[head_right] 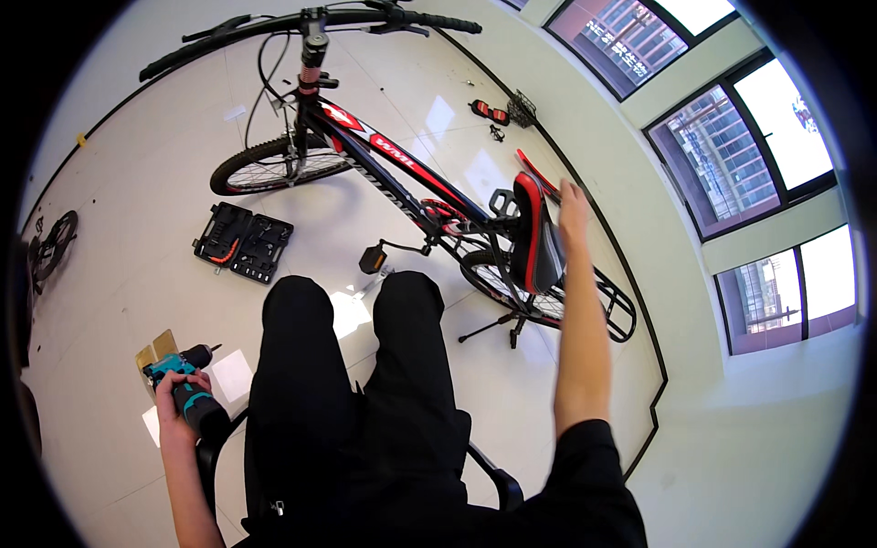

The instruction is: The person uses a cordless drill to tighten bolts on the rear and front parts of a bicycle. They reposition the bicycle multiple times to access different areas and continue securing components.

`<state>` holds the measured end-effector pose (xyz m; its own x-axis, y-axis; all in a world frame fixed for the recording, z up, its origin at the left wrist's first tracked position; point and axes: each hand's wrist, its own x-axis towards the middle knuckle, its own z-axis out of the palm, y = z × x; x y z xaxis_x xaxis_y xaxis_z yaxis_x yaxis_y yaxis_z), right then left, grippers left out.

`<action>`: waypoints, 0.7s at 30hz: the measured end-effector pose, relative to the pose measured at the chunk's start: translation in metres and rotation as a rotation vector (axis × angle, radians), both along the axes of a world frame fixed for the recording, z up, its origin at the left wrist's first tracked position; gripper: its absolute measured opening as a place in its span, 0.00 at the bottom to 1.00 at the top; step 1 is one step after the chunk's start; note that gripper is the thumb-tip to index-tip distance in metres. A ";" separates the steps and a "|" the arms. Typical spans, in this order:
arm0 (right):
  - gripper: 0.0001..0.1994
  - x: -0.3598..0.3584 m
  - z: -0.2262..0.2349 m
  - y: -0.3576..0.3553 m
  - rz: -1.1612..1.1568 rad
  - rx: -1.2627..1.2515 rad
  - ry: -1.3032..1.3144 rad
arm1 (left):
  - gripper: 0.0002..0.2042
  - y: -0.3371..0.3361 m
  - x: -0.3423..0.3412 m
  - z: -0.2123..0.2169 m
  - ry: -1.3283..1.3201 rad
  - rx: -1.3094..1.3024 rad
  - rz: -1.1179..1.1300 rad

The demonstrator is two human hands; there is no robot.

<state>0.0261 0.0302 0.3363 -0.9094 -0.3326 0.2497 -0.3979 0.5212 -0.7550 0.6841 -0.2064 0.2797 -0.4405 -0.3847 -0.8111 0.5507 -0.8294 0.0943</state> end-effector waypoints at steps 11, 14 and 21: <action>0.18 -0.035 -0.066 0.016 0.095 0.324 0.227 | 0.15 0.000 -0.002 -0.007 -0.010 0.000 0.028; 0.18 -0.030 -0.059 0.013 0.100 0.428 0.356 | 0.14 0.000 -0.003 0.001 0.027 0.044 0.055; 0.23 0.020 -0.023 -0.060 -0.010 0.961 0.333 | 0.12 0.003 -0.006 0.004 -0.005 0.042 0.086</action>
